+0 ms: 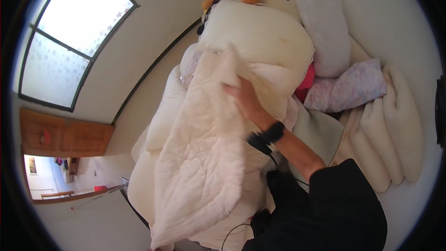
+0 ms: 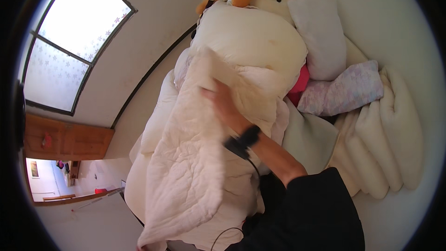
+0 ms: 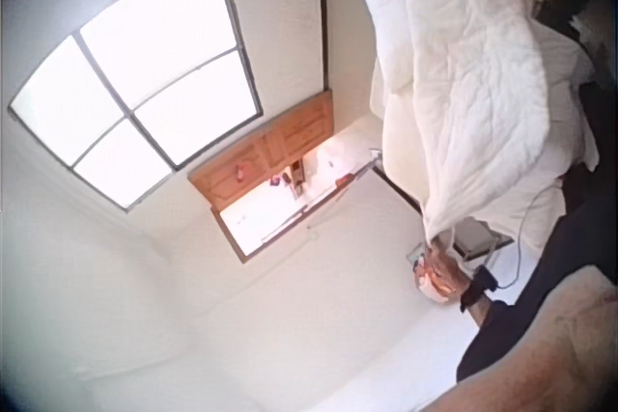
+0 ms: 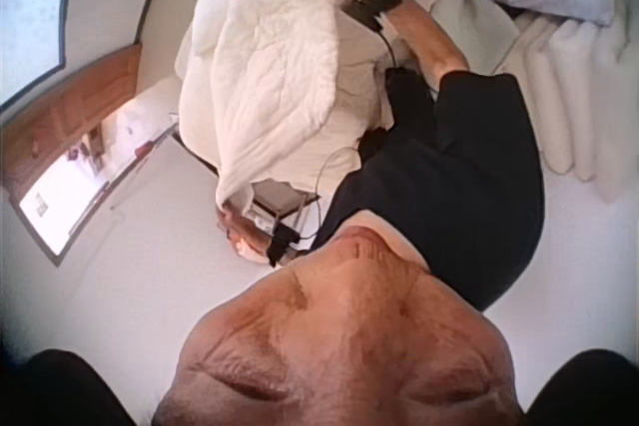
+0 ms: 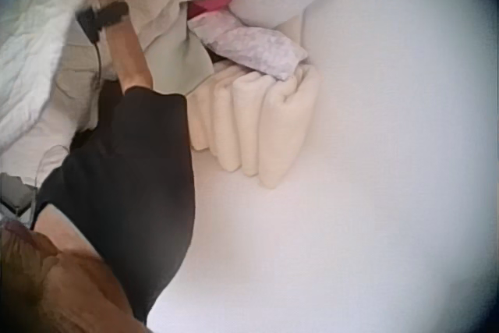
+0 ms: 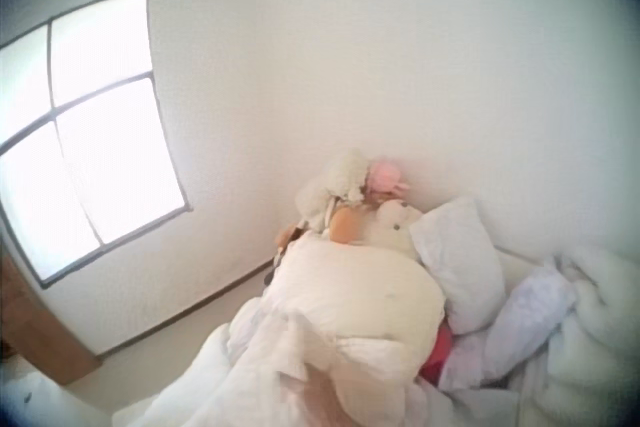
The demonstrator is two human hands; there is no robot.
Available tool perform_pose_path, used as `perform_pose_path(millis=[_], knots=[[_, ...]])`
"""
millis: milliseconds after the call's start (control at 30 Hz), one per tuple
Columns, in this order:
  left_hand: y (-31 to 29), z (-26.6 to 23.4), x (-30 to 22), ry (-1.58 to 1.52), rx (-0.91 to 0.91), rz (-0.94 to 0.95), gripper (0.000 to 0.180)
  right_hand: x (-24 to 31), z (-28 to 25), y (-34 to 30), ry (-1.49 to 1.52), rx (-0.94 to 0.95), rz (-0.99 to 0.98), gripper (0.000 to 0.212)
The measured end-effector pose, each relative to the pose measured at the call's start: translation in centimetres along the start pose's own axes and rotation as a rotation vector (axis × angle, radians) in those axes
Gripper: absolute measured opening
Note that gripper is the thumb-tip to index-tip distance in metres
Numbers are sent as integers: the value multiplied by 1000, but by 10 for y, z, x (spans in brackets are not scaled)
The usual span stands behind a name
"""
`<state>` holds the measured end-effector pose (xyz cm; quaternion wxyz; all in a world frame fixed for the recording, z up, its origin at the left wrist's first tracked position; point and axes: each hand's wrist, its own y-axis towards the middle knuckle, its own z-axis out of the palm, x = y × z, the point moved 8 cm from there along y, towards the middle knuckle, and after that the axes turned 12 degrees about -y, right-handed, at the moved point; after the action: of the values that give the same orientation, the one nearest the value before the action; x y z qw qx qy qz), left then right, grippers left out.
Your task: The person folds thick beige blankets by hand, one at a time, on a bed and then stacks them onto a pile.
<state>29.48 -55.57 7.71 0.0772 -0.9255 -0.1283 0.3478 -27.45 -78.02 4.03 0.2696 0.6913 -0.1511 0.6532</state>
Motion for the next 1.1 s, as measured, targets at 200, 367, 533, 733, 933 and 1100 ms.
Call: perform_pose_path(millis=[200,367,533,733,933,1100], knots=[[-41,6,-33,-163,-17,-80,34,141,-17,61,111,238,-181,32],[-54,89,-39,-427,179,-169,35,-29,-105,79,-135,-15,200,30],[-23,235,-61,-182,617,-34,15,-154,-201,37,-937,-172,179,31],[-31,238,12,175,774,-67,23,-125,-168,-17,-487,-221,366,30],[-59,148,60,361,857,-124,34,-178,-225,-57,-552,-359,437,34],[-51,118,102,340,785,-222,33,-155,-230,-51,-949,-305,432,61]])
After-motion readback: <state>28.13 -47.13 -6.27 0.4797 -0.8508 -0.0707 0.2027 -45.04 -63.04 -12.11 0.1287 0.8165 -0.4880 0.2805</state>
